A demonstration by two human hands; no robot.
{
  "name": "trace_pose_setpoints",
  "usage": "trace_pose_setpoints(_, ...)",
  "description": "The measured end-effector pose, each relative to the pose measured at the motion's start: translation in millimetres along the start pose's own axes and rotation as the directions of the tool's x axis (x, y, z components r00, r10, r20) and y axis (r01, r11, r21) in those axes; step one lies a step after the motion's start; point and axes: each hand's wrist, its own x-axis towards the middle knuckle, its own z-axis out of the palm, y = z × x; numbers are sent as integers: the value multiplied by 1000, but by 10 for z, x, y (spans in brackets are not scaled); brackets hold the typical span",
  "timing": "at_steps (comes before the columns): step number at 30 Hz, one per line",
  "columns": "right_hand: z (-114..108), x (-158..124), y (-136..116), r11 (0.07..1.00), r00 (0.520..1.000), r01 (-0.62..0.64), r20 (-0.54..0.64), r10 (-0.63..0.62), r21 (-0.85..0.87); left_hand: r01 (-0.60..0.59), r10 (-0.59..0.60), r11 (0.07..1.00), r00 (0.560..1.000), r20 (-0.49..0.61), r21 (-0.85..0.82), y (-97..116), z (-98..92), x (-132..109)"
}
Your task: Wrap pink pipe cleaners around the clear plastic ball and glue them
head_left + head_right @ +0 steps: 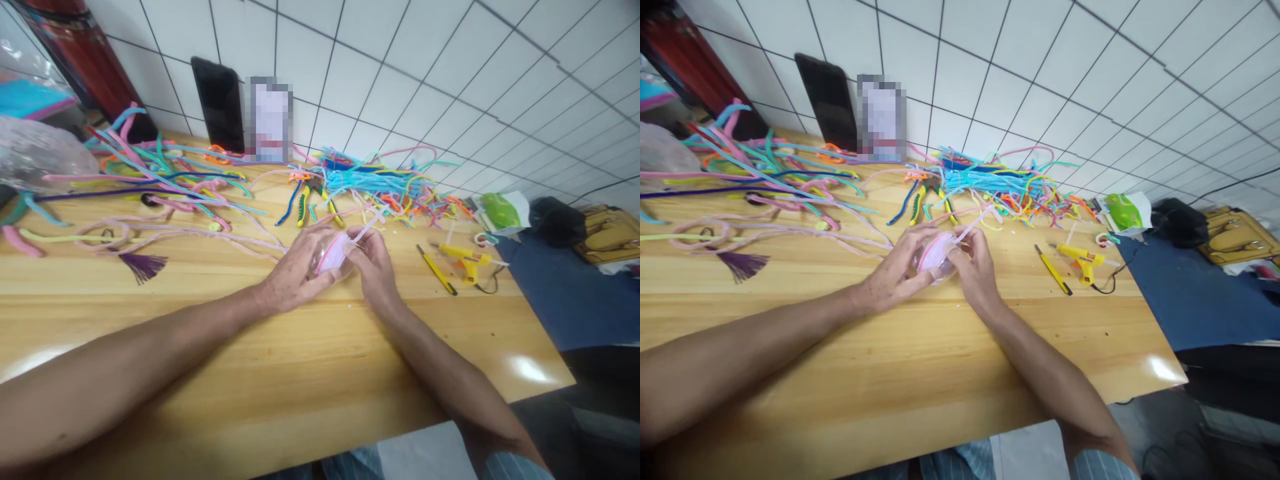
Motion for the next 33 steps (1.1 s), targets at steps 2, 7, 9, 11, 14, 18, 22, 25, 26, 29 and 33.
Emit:
trace_pose_setpoints(2, 14, -1, 12, 999, 1000, -15, 18, 14, 49, 1, -1, 1000, 1000, -5, -2, -1, 4, 2)
trace_pose_setpoints(7, 27, 10, 35, 997, 999, -12, 52, 8, 82, -10, 10, 1000, 1000, -13, 9, -19, 16, -1)
trace_pose_setpoints(9, 27, 10, 40, 996, 998, -12, 56, 7, 83, -14, 14, 1000, 1000, -13, 15, -29, 15, -7)
trace_pose_setpoints(11, 27, 8, 42, 996, 998, -9, 56, 4, 90, -4, 4, 1000, 1000, -7, 14, -33, 8, -11)
trace_pose_setpoints(14, 26, 8, 43, 995, 998, 0, 67, -7, 101, 31, -31, 999, 999, 8, -22, -23, -8, -7)
trace_pose_setpoints(18, 28, 12, 45, 994, 997, 2, 78, -11, 110, 94, -95, 991, 995, -2, -94, -4, -19, 19)
trace_pose_setpoints(22, 34, 18, 49, 994, 997, 1, 76, -9, 107, 167, -170, 978, 985, -15, -122, 3, -10, 44)
trace_pose_setpoints(25, 30, 21, 57, 996, 997, 0, 80, -6, 86, 203, -207, 967, 978, -15, -157, 11, -5, 53)
trace_pose_setpoints(26, 24, 18, 61, 997, 996, 2, 86, -8, 75, 211, -216, 963, 976, -11, -167, 16, -5, 55)
trace_pose_setpoints(29, -8, -11, 84, 998, 993, 24, 111, -29, 53, 248, -255, 950, 967, -12, -192, 34, -10, 59)
trace_pose_setpoints(33, -86, -80, 150, 994, 975, 108, 193, -108, 9, 290, -301, 931, 953, -17, -220, 36, -12, 49)
